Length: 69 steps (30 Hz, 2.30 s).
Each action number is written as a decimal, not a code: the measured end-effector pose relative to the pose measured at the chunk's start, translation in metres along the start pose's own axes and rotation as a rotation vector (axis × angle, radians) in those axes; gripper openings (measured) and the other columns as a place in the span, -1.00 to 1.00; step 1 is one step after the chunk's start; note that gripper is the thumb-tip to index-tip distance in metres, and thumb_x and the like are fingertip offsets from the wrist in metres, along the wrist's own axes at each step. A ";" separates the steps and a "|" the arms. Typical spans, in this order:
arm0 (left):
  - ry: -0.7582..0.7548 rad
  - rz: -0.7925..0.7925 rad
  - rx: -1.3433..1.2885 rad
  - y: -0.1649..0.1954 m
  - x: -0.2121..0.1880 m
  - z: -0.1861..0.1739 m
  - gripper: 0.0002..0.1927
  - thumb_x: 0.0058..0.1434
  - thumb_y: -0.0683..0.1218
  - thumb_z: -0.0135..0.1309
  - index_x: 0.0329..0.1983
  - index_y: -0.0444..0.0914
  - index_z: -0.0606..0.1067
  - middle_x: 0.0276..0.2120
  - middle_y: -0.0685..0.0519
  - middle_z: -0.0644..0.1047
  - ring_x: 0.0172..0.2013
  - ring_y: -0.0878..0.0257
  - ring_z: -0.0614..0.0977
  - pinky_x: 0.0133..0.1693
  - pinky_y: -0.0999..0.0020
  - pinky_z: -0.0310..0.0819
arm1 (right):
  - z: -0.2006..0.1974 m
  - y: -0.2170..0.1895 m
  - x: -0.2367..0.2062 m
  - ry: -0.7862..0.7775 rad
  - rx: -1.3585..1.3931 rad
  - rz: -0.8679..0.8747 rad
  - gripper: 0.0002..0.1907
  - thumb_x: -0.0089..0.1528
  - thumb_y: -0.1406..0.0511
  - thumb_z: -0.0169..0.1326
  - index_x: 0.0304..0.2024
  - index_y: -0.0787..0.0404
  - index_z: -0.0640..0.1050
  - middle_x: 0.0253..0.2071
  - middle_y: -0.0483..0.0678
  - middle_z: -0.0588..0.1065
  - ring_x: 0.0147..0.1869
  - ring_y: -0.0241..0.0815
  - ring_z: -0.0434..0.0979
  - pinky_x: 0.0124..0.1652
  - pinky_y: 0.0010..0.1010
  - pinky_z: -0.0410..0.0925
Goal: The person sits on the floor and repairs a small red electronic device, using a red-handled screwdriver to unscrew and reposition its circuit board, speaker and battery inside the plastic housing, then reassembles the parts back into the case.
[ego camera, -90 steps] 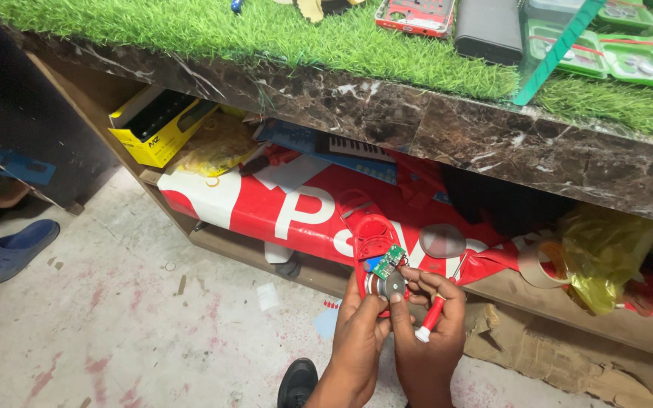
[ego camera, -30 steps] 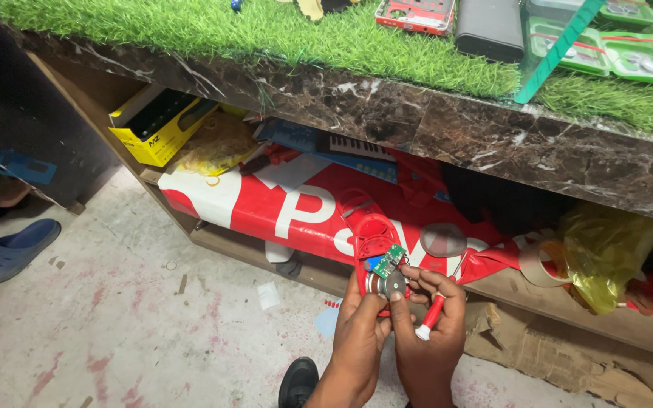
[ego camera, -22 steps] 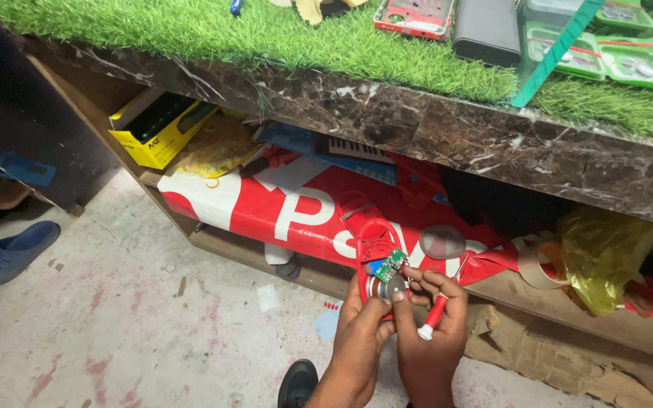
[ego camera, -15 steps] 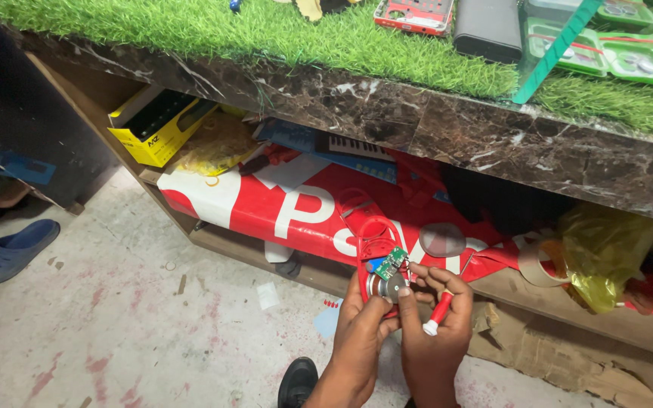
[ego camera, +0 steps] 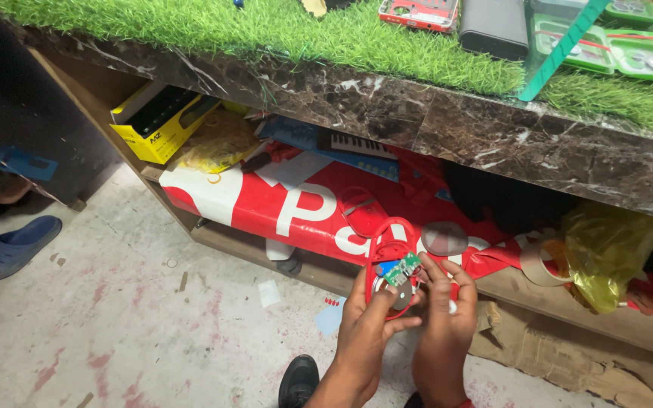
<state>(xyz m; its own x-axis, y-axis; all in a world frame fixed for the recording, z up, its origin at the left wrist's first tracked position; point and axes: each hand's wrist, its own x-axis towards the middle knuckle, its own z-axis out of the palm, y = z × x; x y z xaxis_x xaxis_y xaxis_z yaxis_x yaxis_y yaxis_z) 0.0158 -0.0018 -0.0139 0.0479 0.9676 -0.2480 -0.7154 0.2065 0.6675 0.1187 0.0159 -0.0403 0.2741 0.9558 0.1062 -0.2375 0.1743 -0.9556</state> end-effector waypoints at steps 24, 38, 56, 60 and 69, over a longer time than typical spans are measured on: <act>-0.257 -0.328 0.008 0.005 -0.006 -0.005 -0.29 0.44 0.36 -0.36 0.16 -0.28 0.49 -0.16 -0.03 0.66 -0.23 0.14 0.72 -0.41 0.32 0.55 | -0.039 -0.018 0.031 -0.452 0.306 0.536 -0.46 0.36 0.30 -0.30 0.28 0.53 0.35 0.21 0.43 0.46 -0.67 -0.46 0.27 -0.67 -0.66 0.18; -0.035 -0.165 -0.078 -0.005 0.001 -0.006 -0.38 0.41 0.27 -0.22 0.10 -0.33 0.51 -0.19 -0.06 0.67 -0.24 0.17 0.73 -0.35 0.29 0.62 | -0.041 0.017 0.041 -0.022 0.210 0.354 -0.60 0.51 0.11 -0.11 0.07 0.31 0.54 -0.30 -0.16 0.39 -0.34 -0.42 0.40 -0.44 -0.52 0.30; 0.302 0.071 -0.014 -0.025 0.016 -0.020 -0.60 0.39 0.14 -0.14 0.10 -0.17 0.47 -0.25 0.12 0.53 -0.25 0.37 0.51 -0.13 0.34 0.40 | 0.003 -0.025 -0.004 -0.300 -0.595 -0.457 -0.80 -0.01 0.53 0.25 -0.33 0.30 0.62 -0.28 -0.06 0.59 -0.23 -0.28 0.64 -0.17 -0.52 0.46; 0.231 0.108 -0.036 -0.027 0.015 -0.018 -0.61 0.42 0.11 -0.12 0.12 -0.20 0.46 -0.24 0.10 0.50 -0.25 0.36 0.48 -0.15 0.38 0.37 | 0.008 -0.025 -0.004 -0.287 -0.575 -0.390 -0.80 0.00 0.54 0.24 -0.31 0.31 0.65 -0.24 -0.05 0.60 -0.28 -0.31 0.64 -0.26 -0.52 0.48; 0.203 0.072 -0.047 -0.023 0.012 -0.010 -0.61 0.41 0.09 -0.15 0.13 -0.22 0.43 -0.19 0.05 0.53 -0.23 0.32 0.56 -0.10 0.39 0.48 | 0.008 -0.023 -0.005 -0.246 -0.618 -0.398 -0.85 0.01 0.51 0.25 -0.36 0.29 0.65 -0.27 -0.07 0.60 -0.30 -0.29 0.63 -0.30 -0.51 0.48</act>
<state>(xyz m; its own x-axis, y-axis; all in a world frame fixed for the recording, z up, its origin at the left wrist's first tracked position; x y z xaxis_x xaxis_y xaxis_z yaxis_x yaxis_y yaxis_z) 0.0258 0.0039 -0.0390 -0.1428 0.9294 -0.3404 -0.7440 0.1261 0.6562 0.1153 0.0094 -0.0170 -0.0024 0.8864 0.4630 0.4182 0.4214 -0.8047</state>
